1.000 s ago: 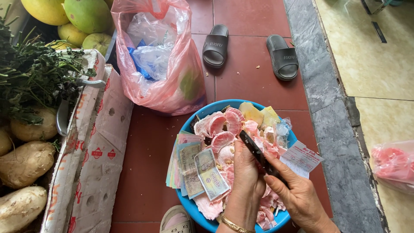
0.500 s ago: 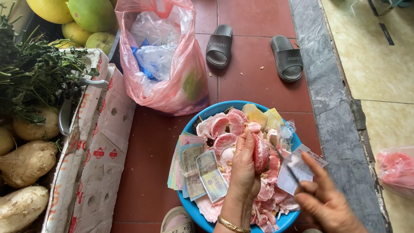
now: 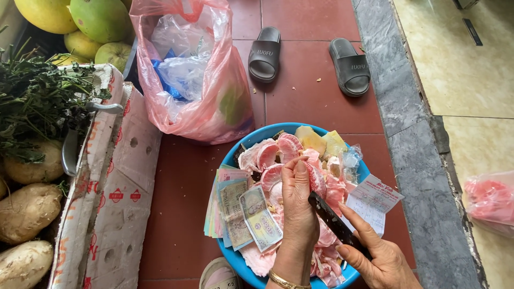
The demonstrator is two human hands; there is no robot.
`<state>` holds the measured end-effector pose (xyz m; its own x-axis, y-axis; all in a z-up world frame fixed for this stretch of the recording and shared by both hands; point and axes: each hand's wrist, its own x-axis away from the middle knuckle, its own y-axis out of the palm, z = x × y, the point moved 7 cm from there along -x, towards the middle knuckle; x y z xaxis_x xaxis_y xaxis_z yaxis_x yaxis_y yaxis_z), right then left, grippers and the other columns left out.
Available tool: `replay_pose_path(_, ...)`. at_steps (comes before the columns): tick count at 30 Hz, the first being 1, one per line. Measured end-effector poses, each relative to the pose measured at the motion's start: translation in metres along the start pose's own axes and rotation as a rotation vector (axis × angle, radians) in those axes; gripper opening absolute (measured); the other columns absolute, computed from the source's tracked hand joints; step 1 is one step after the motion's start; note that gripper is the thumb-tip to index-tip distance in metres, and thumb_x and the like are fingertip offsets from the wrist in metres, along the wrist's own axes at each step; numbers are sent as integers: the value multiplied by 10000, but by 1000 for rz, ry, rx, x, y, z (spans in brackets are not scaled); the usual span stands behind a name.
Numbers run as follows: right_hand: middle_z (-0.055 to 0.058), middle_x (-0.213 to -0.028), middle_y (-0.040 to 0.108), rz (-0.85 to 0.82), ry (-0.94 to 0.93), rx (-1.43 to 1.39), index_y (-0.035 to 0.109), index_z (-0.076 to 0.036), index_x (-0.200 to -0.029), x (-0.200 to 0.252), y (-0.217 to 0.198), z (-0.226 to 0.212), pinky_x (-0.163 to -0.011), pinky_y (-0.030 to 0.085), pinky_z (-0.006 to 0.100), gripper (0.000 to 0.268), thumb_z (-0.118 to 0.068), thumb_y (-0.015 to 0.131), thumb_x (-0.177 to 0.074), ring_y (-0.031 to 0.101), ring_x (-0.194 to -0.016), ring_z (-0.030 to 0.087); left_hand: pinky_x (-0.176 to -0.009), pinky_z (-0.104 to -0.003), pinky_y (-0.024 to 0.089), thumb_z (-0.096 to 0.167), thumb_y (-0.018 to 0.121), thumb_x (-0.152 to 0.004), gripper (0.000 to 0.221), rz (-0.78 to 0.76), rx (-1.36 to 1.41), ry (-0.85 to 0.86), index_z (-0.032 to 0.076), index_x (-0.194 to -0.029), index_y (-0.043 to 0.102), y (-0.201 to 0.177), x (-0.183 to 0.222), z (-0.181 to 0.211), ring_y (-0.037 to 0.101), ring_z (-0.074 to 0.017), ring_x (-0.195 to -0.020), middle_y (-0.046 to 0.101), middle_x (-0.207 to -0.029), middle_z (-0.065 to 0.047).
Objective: Counting banknotes and then using a knife to process fruit segments in a bowl
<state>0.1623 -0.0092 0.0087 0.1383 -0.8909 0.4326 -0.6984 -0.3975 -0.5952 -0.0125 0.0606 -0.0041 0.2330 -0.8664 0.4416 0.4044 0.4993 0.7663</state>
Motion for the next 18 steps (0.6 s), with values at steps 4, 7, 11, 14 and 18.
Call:
replay_pose_path(4, -92, -883, 823, 74, 39, 37, 494, -464, -1563, 1, 0, -8, -846, 515, 163, 790, -399, 742, -817, 576, -821, 28, -964, -330, 503, 349, 590, -977, 289, 36, -9, -5, 125, -1158, 564, -3, -2, -3, 613, -160, -1024, 645, -1109, -80)
replay_pose_path(7, -141, -1145, 816, 154, -5, 92, 519, -472, -1519, 0, -2, -27, -933, 531, 168, 751, -423, 735, -801, 597, -1047, -34, -925, -323, 505, 347, 609, -971, 277, 28, 20, -1, 140, -1151, 574, -6, -5, -11, 621, -159, -987, 655, -1093, -75)
replay_pose_path(11, -90, -1347, 766, 245, -164, 196, 516, -443, -1495, -5, -5, -40, -961, 536, 208, 740, -475, 738, -789, 637, -1212, -26, -812, -281, 441, 372, 614, -962, 268, 61, -59, -14, 162, -1124, 575, -2, 2, -9, 524, -115, -867, 589, -1000, -33)
replay_pose_path(14, -17, -1506, 630, 198, -310, 112, 517, -289, -1518, -7, -7, -65, -1078, 438, 234, 712, -378, 717, -841, 575, -1330, 47, -744, -267, 441, 409, 646, -935, 297, 43, -59, 20, 181, -1114, 583, -7, -5, -22, 509, -92, -808, 574, -943, 2)
replay_pose_path(18, -20, -1530, 607, 158, -333, -14, 553, -199, -1496, -8, -7, -77, -1136, 394, 258, 676, -314, 711, -849, 540, -1368, 69, -821, -279, 484, 345, 650, -951, 251, 35, -14, 45, 168, -1119, 592, -1, 0, -16, 570, -112, -894, 623, -1040, -27)
